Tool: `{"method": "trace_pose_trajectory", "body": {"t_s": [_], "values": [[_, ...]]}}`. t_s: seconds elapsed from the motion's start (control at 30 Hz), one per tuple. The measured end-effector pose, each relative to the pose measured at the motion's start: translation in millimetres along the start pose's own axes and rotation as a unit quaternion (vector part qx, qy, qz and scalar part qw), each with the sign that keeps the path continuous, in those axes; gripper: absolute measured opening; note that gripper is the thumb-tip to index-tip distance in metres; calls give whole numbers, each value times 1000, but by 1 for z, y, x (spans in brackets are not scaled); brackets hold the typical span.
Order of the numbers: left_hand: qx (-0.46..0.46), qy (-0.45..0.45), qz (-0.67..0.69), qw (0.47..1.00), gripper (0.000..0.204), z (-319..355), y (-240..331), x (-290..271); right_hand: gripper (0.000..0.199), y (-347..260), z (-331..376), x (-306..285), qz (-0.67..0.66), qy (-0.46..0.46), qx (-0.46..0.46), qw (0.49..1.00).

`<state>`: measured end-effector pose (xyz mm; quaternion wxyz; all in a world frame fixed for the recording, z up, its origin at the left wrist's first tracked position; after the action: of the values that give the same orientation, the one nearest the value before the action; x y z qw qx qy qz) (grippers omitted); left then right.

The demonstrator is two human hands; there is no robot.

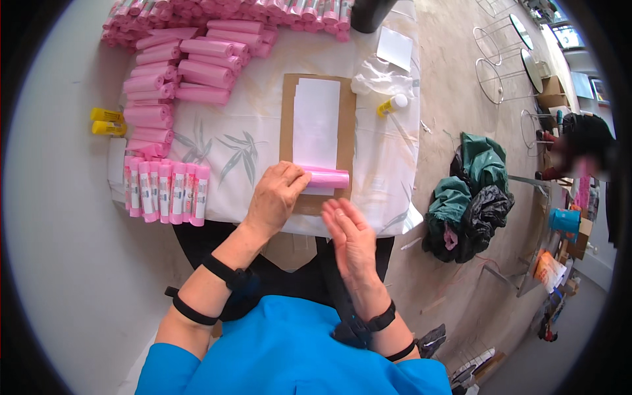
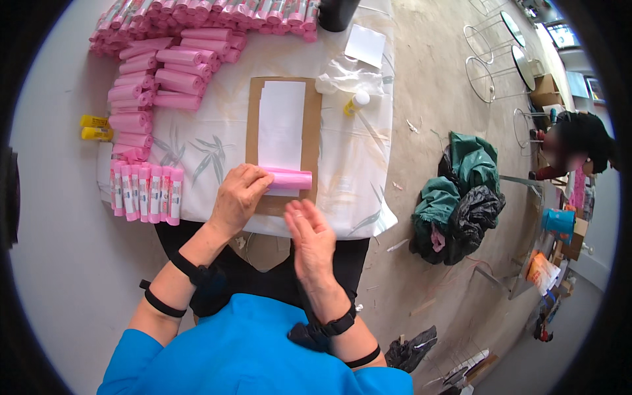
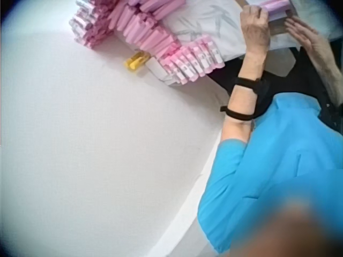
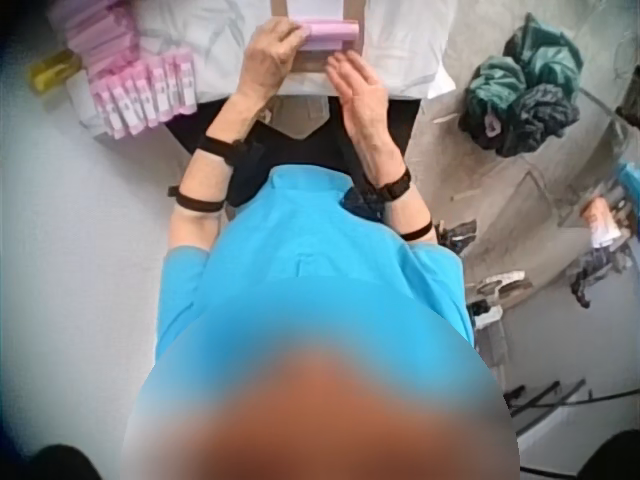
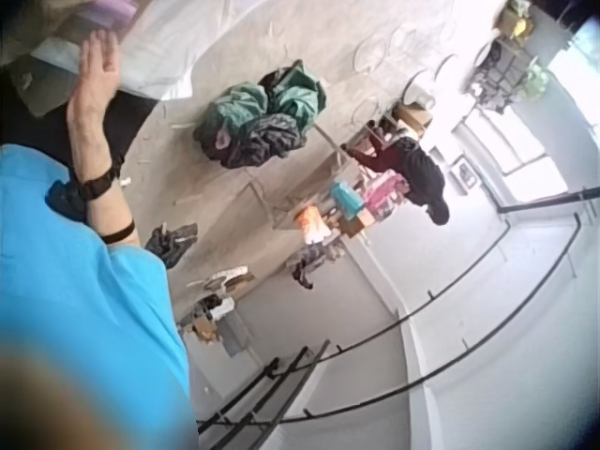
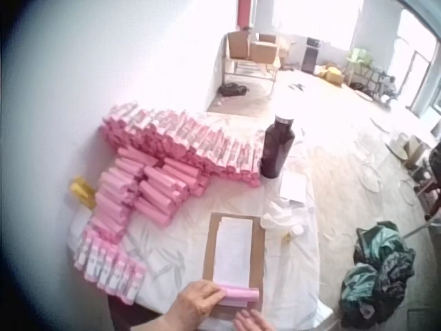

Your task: Labeling pink tubes using a glue stick and pre-printed labels.

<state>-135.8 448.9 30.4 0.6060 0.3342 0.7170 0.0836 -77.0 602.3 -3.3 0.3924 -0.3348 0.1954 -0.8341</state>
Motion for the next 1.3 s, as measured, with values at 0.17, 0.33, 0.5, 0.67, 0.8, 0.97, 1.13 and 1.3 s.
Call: {"method": "trace_pose_trajectory", "body": {"t_s": [0.17,0.33,0.5,0.67,0.8,0.97,1.13,1.3], "values": [[7,-14,4,1000,27,-9,-2,-2,65,17,0,9,-196,68,46,977],[-2,-39,19,999,26,-11,-5,1,69,24,-5,14,-227,89,29,969],[-12,-61,35,997,21,-15,-9,1,51,27,-12,21,-238,113,40,964],[18,-59,18,998,15,-17,-8,0,39,32,-10,17,-275,133,61,950],[7,-77,17,997,15,-18,-10,2,33,43,-15,14,-317,144,66,935],[7,-87,14,996,17,-18,-11,3,34,51,-20,7,-307,126,46,942],[6,-75,19,997,17,-18,-10,2,44,50,-20,6,-287,103,21,952],[17,-61,26,998,17,-19,-8,-1,52,55,-17,8,-286,132,10,949]]}}
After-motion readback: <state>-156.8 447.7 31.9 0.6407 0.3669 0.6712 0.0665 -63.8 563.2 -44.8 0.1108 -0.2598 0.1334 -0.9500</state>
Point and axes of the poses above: each hand's wrist, its own z-axis away from the middle knuckle, its own x-axis out of the palm, y = z × x, the point moved 7 cm from there along -z, towards the middle knuckle, and after that the axes turned 1 degree about -x, right-handed, at the moved point
